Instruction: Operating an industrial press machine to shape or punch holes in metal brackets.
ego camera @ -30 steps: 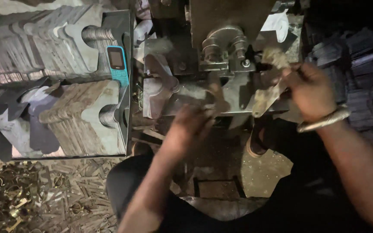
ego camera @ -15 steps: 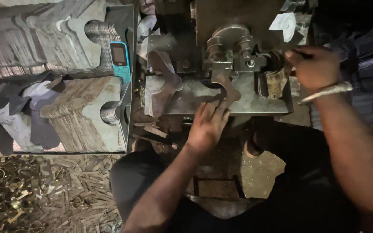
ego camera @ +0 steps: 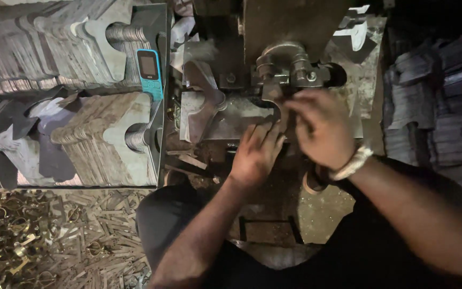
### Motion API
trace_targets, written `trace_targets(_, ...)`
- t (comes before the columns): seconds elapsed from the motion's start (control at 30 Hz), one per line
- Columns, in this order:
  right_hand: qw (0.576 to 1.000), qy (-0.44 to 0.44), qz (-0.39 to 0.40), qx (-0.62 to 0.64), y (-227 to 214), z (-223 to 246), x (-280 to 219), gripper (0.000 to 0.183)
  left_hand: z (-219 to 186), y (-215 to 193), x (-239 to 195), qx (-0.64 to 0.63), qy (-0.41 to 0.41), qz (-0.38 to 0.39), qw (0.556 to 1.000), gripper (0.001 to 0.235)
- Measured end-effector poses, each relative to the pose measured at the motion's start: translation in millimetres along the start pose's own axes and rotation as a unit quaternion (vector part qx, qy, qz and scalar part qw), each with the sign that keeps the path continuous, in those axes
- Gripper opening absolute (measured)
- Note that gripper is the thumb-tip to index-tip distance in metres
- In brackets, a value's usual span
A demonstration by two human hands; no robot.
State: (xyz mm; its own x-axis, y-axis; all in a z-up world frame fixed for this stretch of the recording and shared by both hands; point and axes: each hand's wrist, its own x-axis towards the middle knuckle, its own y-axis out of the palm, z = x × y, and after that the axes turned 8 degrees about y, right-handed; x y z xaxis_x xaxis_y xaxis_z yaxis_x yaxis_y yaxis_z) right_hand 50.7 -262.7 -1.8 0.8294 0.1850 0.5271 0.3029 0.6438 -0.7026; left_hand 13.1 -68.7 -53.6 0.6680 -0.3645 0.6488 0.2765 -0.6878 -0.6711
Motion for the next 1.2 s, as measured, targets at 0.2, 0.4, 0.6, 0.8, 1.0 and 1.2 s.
trace_targets(0.2, 0.985, 0.022, 0.172, -0.021, 8, 16, -4, 0.048, -2, -11, 6, -0.021, 0.028, -0.039, 0.999, 0.031)
trace_targets(0.4, 0.980, -0.179, 0.066, -0.061, -2, 18, -7, 0.024, -16, -75, 13, -0.177, -0.145, 0.078, 0.970, 0.049)
trace_targets(0.6, 0.864, 0.326, 0.380, -0.047, -17, 59, 15, 0.025, 45, -91, 9, 0.130, -0.117, -0.045, 0.984, 0.042)
trace_targets(0.8, 0.707, 0.439, 0.236, 0.501, 47, -23, 8, 0.024, 61, -84, 1, 0.092, -0.160, -0.044, 0.982, 0.039)
trace_targets(1.0, 0.694, 0.504, 0.193, 0.477, 57, -14, 17, 0.025, 67, -73, -7, 0.095, -0.164, -0.068, 0.979, 0.032)
trace_targets(1.2, 0.680, 0.485, 0.206, 0.510, 56, -17, 14, 0.027, 62, -73, -2, 0.095, -0.167, -0.096, 0.977, 0.029)
